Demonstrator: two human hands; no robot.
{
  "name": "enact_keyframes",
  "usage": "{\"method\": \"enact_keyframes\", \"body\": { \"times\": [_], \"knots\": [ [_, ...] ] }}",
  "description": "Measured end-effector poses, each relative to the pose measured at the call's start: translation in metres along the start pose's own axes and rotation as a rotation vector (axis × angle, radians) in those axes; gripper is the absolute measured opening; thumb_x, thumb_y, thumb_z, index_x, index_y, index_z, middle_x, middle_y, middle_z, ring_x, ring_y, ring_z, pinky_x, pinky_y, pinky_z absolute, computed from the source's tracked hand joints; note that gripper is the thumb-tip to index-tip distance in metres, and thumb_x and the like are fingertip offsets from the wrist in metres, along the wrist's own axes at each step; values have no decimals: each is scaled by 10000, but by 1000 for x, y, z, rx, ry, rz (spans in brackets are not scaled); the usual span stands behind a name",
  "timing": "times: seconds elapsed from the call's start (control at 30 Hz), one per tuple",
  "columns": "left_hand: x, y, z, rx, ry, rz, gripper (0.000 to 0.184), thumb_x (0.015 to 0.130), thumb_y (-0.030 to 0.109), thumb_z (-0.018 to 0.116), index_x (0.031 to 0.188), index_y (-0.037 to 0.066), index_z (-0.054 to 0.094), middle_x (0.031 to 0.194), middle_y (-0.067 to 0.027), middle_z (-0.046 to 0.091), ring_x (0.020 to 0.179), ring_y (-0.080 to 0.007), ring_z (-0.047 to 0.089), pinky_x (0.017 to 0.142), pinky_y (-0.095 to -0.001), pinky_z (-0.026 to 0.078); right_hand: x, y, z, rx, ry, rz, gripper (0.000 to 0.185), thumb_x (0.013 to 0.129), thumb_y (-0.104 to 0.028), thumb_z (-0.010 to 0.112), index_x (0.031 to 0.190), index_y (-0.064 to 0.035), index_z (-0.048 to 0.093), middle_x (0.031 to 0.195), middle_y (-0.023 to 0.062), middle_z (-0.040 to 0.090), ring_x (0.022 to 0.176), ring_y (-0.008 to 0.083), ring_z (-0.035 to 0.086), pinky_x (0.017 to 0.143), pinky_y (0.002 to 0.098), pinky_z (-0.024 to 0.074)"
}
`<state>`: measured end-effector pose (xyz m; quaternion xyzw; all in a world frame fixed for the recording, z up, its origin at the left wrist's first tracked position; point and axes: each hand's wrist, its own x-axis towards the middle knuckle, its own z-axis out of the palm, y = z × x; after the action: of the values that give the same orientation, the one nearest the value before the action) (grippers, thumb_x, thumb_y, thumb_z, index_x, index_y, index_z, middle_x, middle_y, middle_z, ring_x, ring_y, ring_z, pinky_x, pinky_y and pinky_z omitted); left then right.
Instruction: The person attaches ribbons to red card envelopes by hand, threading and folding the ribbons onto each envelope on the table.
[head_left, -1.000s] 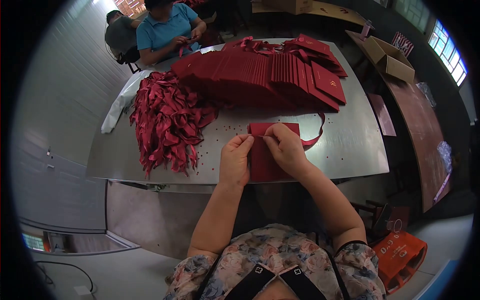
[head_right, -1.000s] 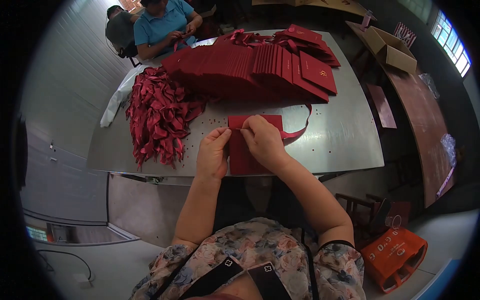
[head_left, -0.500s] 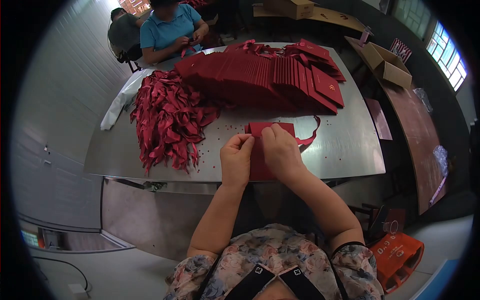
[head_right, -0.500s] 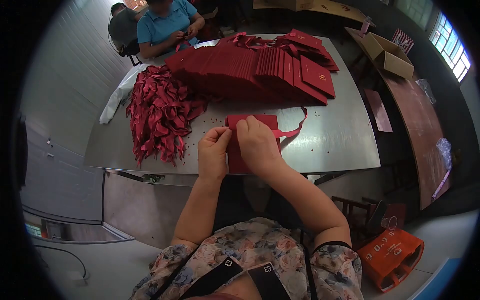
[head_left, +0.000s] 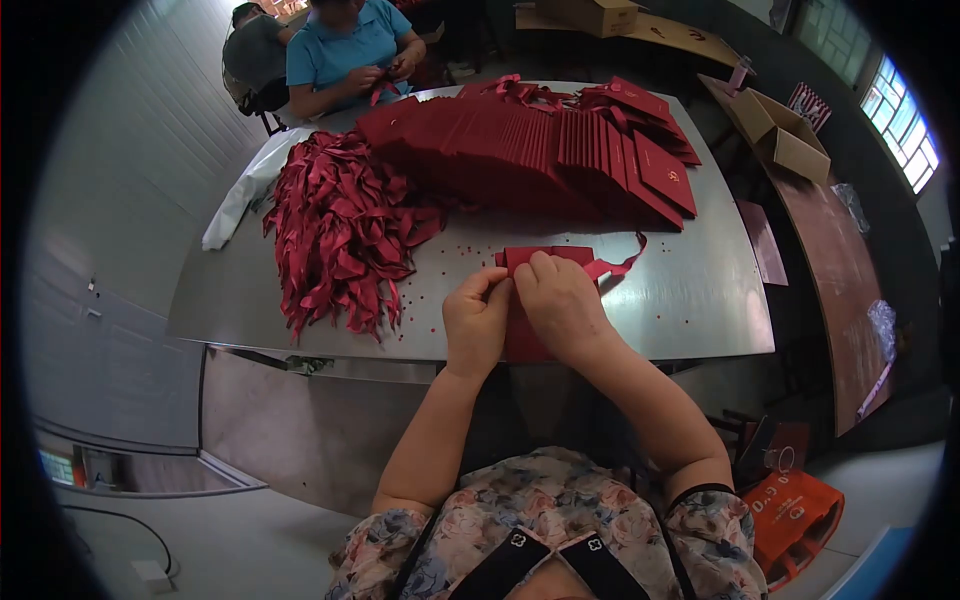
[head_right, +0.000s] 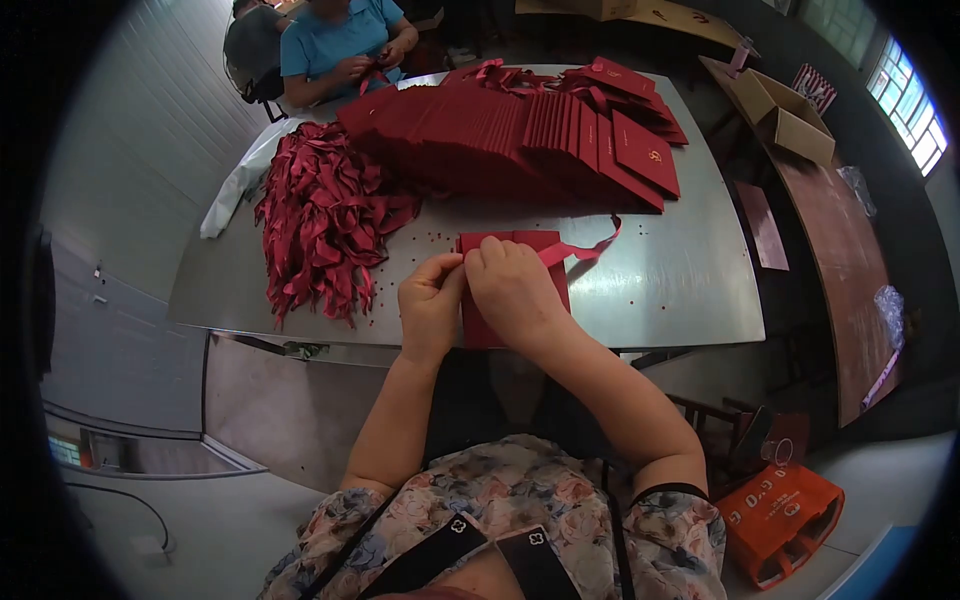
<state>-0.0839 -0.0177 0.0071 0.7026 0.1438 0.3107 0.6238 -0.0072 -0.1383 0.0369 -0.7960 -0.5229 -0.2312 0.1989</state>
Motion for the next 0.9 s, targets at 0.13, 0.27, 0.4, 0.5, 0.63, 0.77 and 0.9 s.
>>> {"method": "enact_keyframes", "body": {
  "times": [0.13,0.27,0.4,0.5,0.63,0.77,0.9],
  "knots": [
    [-2,-5,6,133,-31,-11,122,925,40,629,1004,-24,696,833,-75,709,743,-110,636,679,-259,504,11,1,-3,-75,-135,-107,112,780,-101,615,868,-33,598,882,135,616,761,293,636,676,386,510],
    [-2,-10,3,223,-92,-6,150,937,40,610,1047,-24,690,920,-97,728,782,-120,657,696,-263,514,19,-2,-2,-73,-303,-33,78,806,-94,614,847,-27,619,872,145,625,786,305,651,702,412,523],
    [11,-11,-8,-303,-49,-377,195,944,30,601,1109,-41,676,1032,-110,721,853,-137,673,751,-267,537,10,16,12,344,-125,271,82,858,-96,633,857,-15,625,861,146,633,820,336,658,726,443,523],
    [16,-16,-19,-560,-204,-560,240,947,20,596,1167,-56,654,1095,-113,699,916,-157,680,810,-274,555,-3,24,17,587,-105,326,96,886,-81,648,943,-4,655,901,148,657,846,317,660,750,397,519],
    [17,-19,-22,-519,-318,-667,241,936,23,616,1160,-59,655,1045,-99,706,895,-149,683,809,-271,563,-14,23,26,786,-101,468,121,888,-65,669,990,-1,685,918,145,666,861,288,658,771,352,513],
    [18,-26,-24,-364,-334,-550,135,938,30,623,1051,-23,674,932,-43,699,803,-102,653,726,-230,535,-19,20,26,734,-54,452,123,871,-59,687,978,2,695,919,130,668,847,289,658,762,345,516],
    [21,-13,-28,-152,-308,-400,67,931,31,622,976,0,661,845,-14,674,732,-75,611,646,-228,498,-25,3,7,512,-73,422,410,801,-195,772,1168,-53,656,1070,126,637,966,305,630,862,403,480]
  ]
}}
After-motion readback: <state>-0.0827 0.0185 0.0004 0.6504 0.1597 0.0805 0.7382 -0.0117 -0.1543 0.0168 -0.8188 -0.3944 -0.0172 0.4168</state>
